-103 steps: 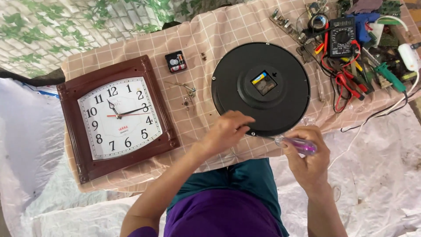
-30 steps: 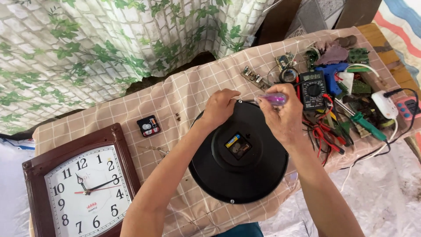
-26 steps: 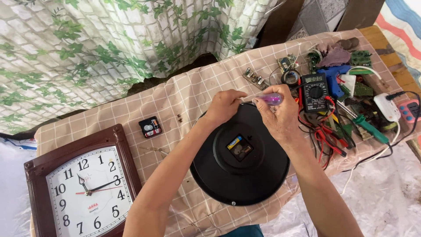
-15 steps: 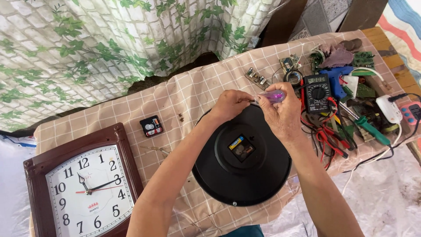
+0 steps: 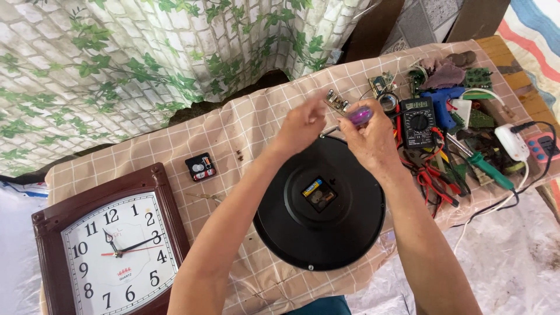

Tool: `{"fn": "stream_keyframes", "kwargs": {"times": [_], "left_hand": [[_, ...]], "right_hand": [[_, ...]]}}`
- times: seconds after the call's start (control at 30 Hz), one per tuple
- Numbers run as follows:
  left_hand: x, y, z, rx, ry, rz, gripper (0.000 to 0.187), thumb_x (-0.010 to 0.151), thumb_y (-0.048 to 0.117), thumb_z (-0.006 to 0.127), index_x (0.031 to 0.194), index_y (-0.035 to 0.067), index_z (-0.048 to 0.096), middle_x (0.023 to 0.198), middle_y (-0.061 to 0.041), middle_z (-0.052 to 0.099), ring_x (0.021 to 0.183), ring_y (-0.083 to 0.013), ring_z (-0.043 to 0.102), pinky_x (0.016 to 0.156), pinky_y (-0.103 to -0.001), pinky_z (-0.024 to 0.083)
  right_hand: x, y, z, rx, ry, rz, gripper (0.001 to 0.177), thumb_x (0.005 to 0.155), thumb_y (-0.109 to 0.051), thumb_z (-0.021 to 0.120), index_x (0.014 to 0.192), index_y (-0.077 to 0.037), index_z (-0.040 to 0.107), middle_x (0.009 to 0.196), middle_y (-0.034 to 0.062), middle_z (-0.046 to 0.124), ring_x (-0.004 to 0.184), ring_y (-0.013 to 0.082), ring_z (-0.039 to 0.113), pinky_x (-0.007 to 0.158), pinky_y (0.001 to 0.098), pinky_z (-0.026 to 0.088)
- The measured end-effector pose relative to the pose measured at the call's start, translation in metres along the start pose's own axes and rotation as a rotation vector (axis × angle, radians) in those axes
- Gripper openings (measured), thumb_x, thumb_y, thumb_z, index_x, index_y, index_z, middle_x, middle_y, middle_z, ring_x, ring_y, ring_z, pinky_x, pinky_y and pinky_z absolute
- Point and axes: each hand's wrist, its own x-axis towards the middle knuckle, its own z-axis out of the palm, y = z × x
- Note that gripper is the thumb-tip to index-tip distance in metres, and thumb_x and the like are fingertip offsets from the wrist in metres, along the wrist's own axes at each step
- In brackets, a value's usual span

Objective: The person uses a screwdriver to remove screws from the back of a round black clock and a square brown wall clock. They place the removed screws on the table and continue to manipulate the clock backs and small components.

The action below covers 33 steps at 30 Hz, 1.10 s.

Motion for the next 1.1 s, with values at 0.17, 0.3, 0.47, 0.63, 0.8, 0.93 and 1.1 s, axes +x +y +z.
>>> {"fn": "stream_keyframes", "kwargs": {"times": [0.17,0.3,0.47,0.63,0.8,0.93,1.1], "left_hand": [[0.005,0.089,-0.015,-0.163,-0.176,0.204,0.055,0.097,0.036,0.076,0.146,0.023,0.056,0.132,-0.02,0.066,0.124,-0.0387,0.065,0.103,-0.048,0.055],[0.014,0.077,0.005,0.106,-0.108,0.442,0.029,0.097,0.026,0.072,0.126,0.023,0.073,0.108,-0.007,0.075,0.103,-0.0303,0.073,0.087,-0.039,0.062],[0.015,0.086,-0.002,0.179,-0.056,0.448,0.021,0.091,0.026,0.077,0.112,0.023,0.077,0.095,-0.002,0.073,0.092,-0.0244,0.072,0.079,-0.033,0.061],[0.009,0.096,0.002,0.281,0.072,0.36,0.019,0.082,0.027,0.082,0.1,0.023,0.076,0.084,0.0,0.071,0.082,-0.0233,0.073,0.073,-0.037,0.062],[0.009,0.089,0.007,0.406,0.196,0.298,0.02,0.081,0.039,0.079,0.094,0.026,0.071,0.078,0.006,0.066,0.078,-0.0198,0.072,0.071,-0.036,0.061],[0.004,0.094,0.012,0.467,0.254,0.265,0.025,0.077,0.04,0.08,0.093,0.025,0.068,0.076,0.004,0.064,0.077,-0.0233,0.072,0.069,-0.04,0.059],[-0.008,0.113,0.011,0.494,0.378,0.232,0.03,0.076,0.035,0.08,0.088,0.015,0.061,0.073,-0.006,0.06,0.073,-0.0324,0.07,0.066,-0.045,0.057]], "right_hand": [[-0.002,-0.023,0.003,-0.071,0.032,0.021,0.025,0.094,-0.019,0.077,0.106,-0.002,0.063,0.083,0.0268,0.067,0.075,0.0403,0.07,0.055,0.0431,0.052],[-0.004,-0.021,0.007,-0.103,0.035,-0.035,0.018,0.092,-0.006,0.06,0.105,0.006,0.056,0.086,0.0394,0.062,0.085,0.0641,0.061,0.061,0.0573,0.051],[-0.003,-0.035,0.011,-0.188,0.038,0.077,0.019,0.092,-0.01,0.058,0.106,0.002,0.057,0.09,0.0322,0.067,0.091,0.0562,0.065,0.067,0.0575,0.05],[-0.007,-0.04,0.006,-0.183,0.017,0.011,0.018,0.093,-0.011,0.06,0.108,-0.001,0.06,0.09,0.0299,0.067,0.09,0.0557,0.065,0.066,0.0566,0.05],[-0.009,-0.031,0.007,-0.095,0.041,-0.087,0.02,0.094,-0.009,0.06,0.113,-0.003,0.063,0.091,0.0302,0.067,0.089,0.0561,0.066,0.064,0.0564,0.053],[-0.005,-0.008,0.016,-0.011,0.042,-0.136,0.019,0.094,-0.009,0.065,0.113,-0.006,0.065,0.092,0.0265,0.069,0.088,0.0528,0.068,0.065,0.0523,0.055],[-0.001,0.019,0.028,-0.073,0.228,-0.301,0.011,0.095,-0.011,0.074,0.103,-0.006,0.069,0.087,0.0215,0.061,0.083,0.0499,0.064,0.065,0.0489,0.05]]}}
